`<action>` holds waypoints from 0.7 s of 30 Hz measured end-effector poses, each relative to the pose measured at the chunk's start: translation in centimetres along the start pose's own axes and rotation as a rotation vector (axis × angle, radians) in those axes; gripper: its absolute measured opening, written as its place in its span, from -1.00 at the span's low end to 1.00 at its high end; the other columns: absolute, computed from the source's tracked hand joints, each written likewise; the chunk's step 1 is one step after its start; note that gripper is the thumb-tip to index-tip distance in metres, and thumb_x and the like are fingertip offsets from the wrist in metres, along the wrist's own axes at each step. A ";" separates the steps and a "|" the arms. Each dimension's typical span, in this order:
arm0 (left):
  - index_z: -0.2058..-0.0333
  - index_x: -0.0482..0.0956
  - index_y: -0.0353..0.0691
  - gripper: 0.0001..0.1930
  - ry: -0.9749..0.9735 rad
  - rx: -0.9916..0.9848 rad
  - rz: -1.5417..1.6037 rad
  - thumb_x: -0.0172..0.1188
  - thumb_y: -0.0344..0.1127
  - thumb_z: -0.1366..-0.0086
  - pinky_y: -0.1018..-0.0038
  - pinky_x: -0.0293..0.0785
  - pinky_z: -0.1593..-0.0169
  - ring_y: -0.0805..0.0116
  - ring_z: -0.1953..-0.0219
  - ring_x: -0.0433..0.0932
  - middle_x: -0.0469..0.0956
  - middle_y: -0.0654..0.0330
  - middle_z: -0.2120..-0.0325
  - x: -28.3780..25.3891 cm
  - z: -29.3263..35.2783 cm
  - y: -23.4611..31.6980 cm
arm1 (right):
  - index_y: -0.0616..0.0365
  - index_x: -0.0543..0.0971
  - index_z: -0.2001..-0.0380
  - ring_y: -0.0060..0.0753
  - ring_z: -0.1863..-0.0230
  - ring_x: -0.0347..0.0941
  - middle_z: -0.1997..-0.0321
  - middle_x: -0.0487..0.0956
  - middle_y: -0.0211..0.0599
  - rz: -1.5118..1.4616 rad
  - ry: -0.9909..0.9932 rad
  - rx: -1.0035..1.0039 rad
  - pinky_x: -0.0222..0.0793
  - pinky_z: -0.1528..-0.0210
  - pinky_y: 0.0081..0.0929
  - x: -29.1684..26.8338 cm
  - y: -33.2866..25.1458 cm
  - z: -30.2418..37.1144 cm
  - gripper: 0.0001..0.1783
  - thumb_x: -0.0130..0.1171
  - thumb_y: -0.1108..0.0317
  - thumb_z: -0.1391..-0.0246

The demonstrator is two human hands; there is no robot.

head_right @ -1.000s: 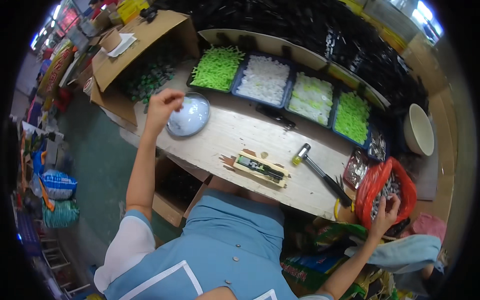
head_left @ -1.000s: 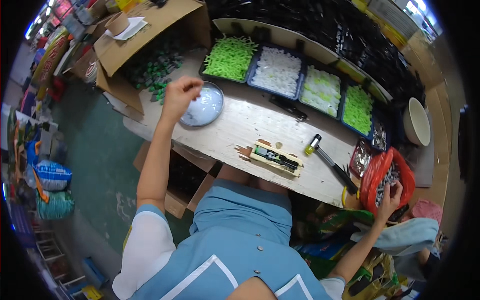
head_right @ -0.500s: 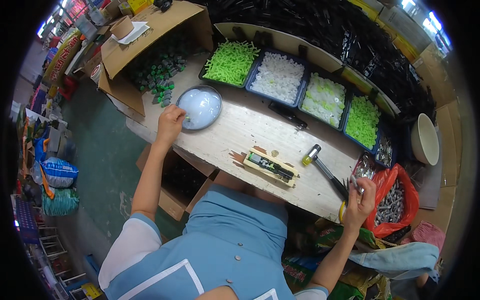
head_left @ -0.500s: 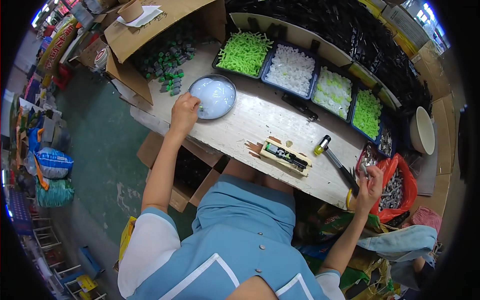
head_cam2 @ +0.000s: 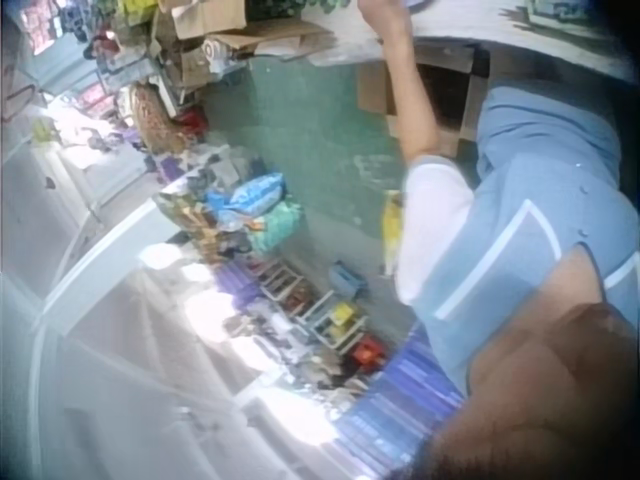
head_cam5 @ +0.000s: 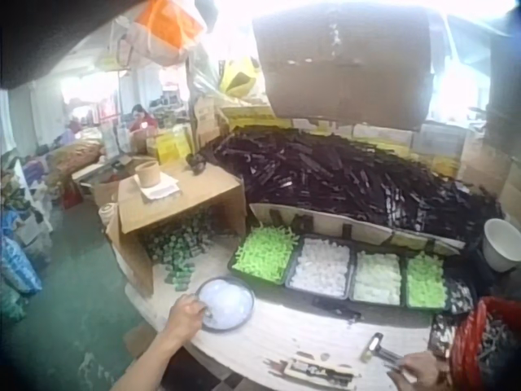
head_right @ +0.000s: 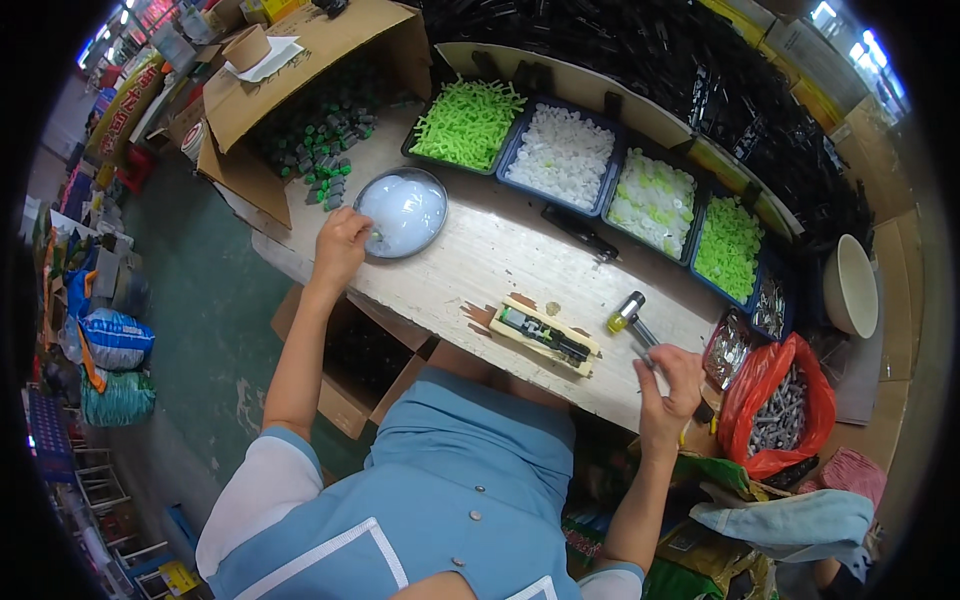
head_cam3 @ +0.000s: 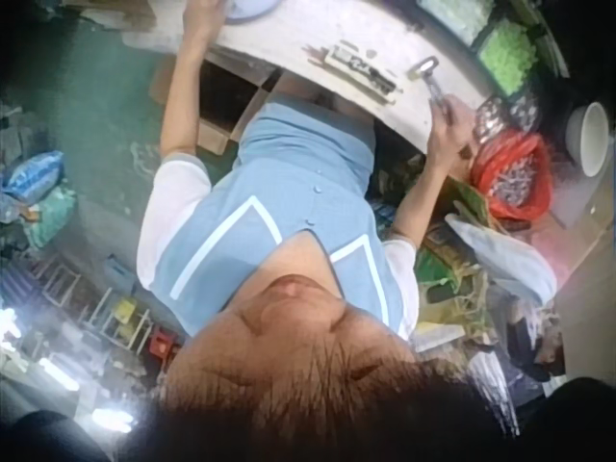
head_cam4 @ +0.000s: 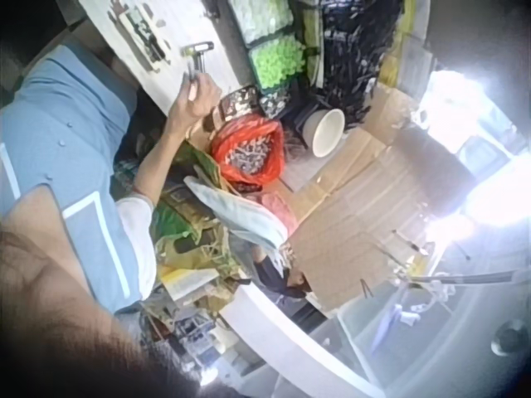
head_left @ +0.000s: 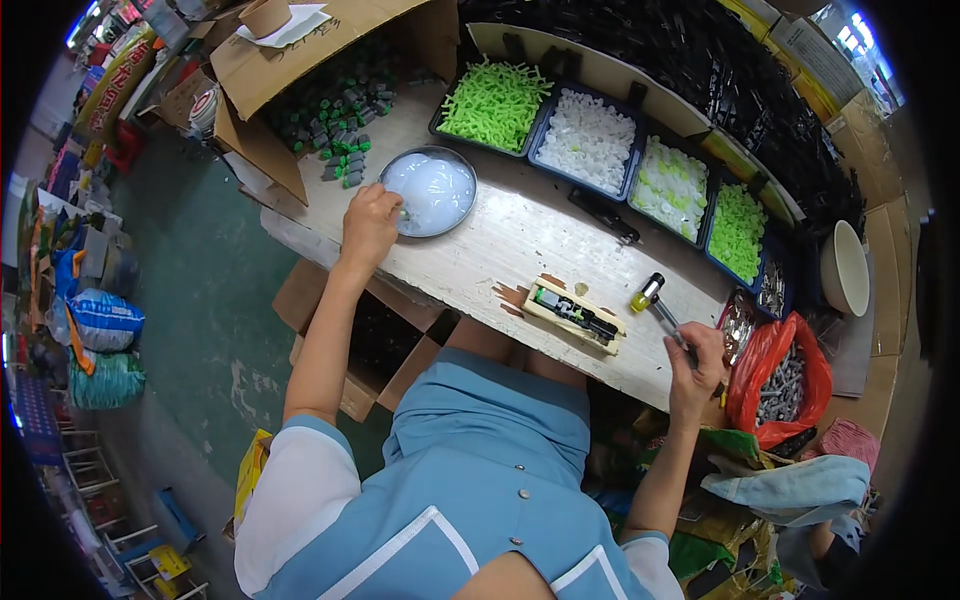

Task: Assembling small toy components using a jig, small parts, and a mallet at a factory workstation.

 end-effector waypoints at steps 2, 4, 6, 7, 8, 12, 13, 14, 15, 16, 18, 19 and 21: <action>0.46 0.56 -0.30 -0.86 0.050 -0.023 0.042 0.13 -0.59 0.05 0.41 0.38 0.28 0.19 0.34 0.44 0.45 0.11 0.49 -1.4 0.0 0.8 | 0.14 0.52 0.44 -0.39 0.32 0.35 0.44 0.47 -0.35 -0.129 -0.004 0.069 0.22 0.27 -0.52 1.0 -0.7 -0.1 -0.75 0.28 0.60 0.30; 0.41 0.57 -0.32 -0.85 0.007 -0.244 0.430 0.13 -0.60 0.01 0.54 0.37 0.35 0.38 0.41 0.45 0.44 0.18 0.49 -1.7 0.1 1.4 | 0.16 0.54 0.45 -0.40 0.36 0.35 0.43 0.47 -0.32 -0.231 -0.068 0.060 0.24 0.30 -0.53 2.8 -1.4 0.1 -0.75 0.29 0.61 0.31; 0.39 0.56 -0.34 -0.87 -0.098 -0.234 0.856 0.13 -0.60 -0.03 0.65 0.35 0.41 0.56 0.47 0.41 0.42 0.28 0.46 -0.1 0.4 5.1 | 0.19 0.54 0.42 -0.42 0.43 0.37 0.40 0.48 -0.29 -0.347 -0.108 0.044 0.27 0.36 -0.57 4.7 -2.6 0.1 -0.76 0.29 0.60 0.28; 0.37 0.56 -0.34 -0.88 -0.200 -0.272 1.022 0.14 -0.60 -0.06 0.69 0.35 0.42 0.61 0.47 0.40 0.43 0.32 0.41 0.9 1.0 7.2 | 0.20 0.55 0.40 -0.43 0.43 0.38 0.39 0.48 -0.29 -0.391 -0.126 0.047 0.29 0.38 -0.58 5.8 -3.4 -0.2 -0.76 0.28 0.60 0.27; 0.38 0.56 -0.35 -0.88 -0.265 -0.268 1.127 0.15 -0.60 -0.06 0.71 0.35 0.42 0.62 0.46 0.41 0.43 0.31 0.41 1.8 1.2 9.0 | 0.20 0.55 0.38 -0.43 0.43 0.39 0.39 0.49 -0.28 -0.413 -0.141 0.057 0.31 0.40 -0.58 6.6 -4.3 -0.5 -0.75 0.27 0.60 0.25; 0.37 0.55 -0.36 -0.89 -0.408 -0.256 1.385 0.19 -0.58 -0.07 0.71 0.38 0.39 0.61 0.44 0.43 0.44 0.28 0.39 3.8 2.3 13.8 | 0.25 0.53 0.33 -0.50 0.41 0.40 0.36 0.50 -0.28 -0.480 -0.156 0.023 0.32 0.34 -0.64 8.2 -5.6 -1.1 -0.73 0.23 0.66 0.22; 0.37 0.56 -0.36 -0.89 -0.433 -0.265 1.431 0.19 -0.58 -0.07 0.71 0.39 0.36 0.61 0.44 0.43 0.45 0.27 0.38 4.2 2.5 14.5 | 0.25 0.53 0.33 -0.50 0.40 0.40 0.36 0.49 -0.29 -0.484 -0.166 0.023 0.32 0.33 -0.63 8.4 -5.5 -1.1 -0.73 0.24 0.65 0.22; 0.37 0.56 -0.36 -0.89 -0.447 -0.261 1.439 0.19 -0.58 -0.07 0.71 0.39 0.36 0.61 0.44 0.43 0.45 0.27 0.38 4.5 2.6 15.0 | 0.25 0.54 0.33 -0.51 0.40 0.40 0.36 0.49 -0.29 -0.476 -0.172 0.027 0.32 0.33 -0.63 8.4 -5.4 -1.0 -0.73 0.24 0.64 0.21; 0.36 0.56 -0.35 -0.89 -0.461 -0.249 1.435 0.19 -0.58 -0.07 0.71 0.39 0.36 0.61 0.43 0.43 0.45 0.27 0.38 4.9 2.8 15.5 | 0.25 0.54 0.33 -0.51 0.40 0.40 0.36 0.49 -0.29 -0.467 -0.166 0.034 0.32 0.33 -0.63 8.3 -5.3 -1.0 -0.73 0.24 0.64 0.21; 0.36 0.56 -0.35 -0.88 -0.474 -0.238 1.429 0.19 -0.58 -0.07 0.71 0.39 0.36 0.61 0.42 0.43 0.46 0.27 0.37 5.1 2.8 15.8 | 0.22 0.55 0.35 -0.45 0.39 0.40 0.37 0.50 -0.29 -0.473 -0.165 0.059 0.32 0.34 -0.58 8.3 -5.0 -0.9 -0.74 0.25 0.61 0.22; 0.37 0.55 -0.36 -0.88 -0.496 -0.221 1.412 0.19 -0.58 -0.06 0.68 0.44 0.33 0.57 0.39 0.45 0.44 0.24 0.37 5.1 2.7 16.7 | 0.19 0.56 0.37 -0.38 0.38 0.40 0.37 0.50 -0.30 -0.478 -0.161 0.088 0.32 0.34 -0.54 8.2 -4.5 -0.8 -0.76 0.26 0.59 0.23; 0.38 0.54 -0.38 -0.88 -0.509 -0.204 1.392 0.20 -0.59 -0.05 0.64 0.49 0.30 0.53 0.37 0.47 0.43 0.22 0.36 5.1 2.6 17.1 | 0.18 0.56 0.37 -0.38 0.38 0.40 0.38 0.50 -0.31 -0.479 -0.159 0.092 0.31 0.33 -0.53 8.0 -4.4 -0.8 -0.76 0.26 0.57 0.23; 0.37 0.54 -0.37 -0.88 -0.518 -0.178 1.382 0.20 -0.60 -0.05 0.66 0.49 0.31 0.53 0.36 0.46 0.43 0.21 0.36 5.4 2.6 17.3 | 0.18 0.57 0.38 -0.38 0.38 0.39 0.39 0.50 -0.31 -0.482 -0.156 0.097 0.29 0.32 -0.52 7.8 -4.2 -0.8 -0.77 0.27 0.56 0.23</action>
Point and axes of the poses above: each hand's wrist, its own z-axis away from the middle knuckle, its own x-axis out of the palm, y = z × x, the point moved 9 cm from there along -z, towards the middle knuckle
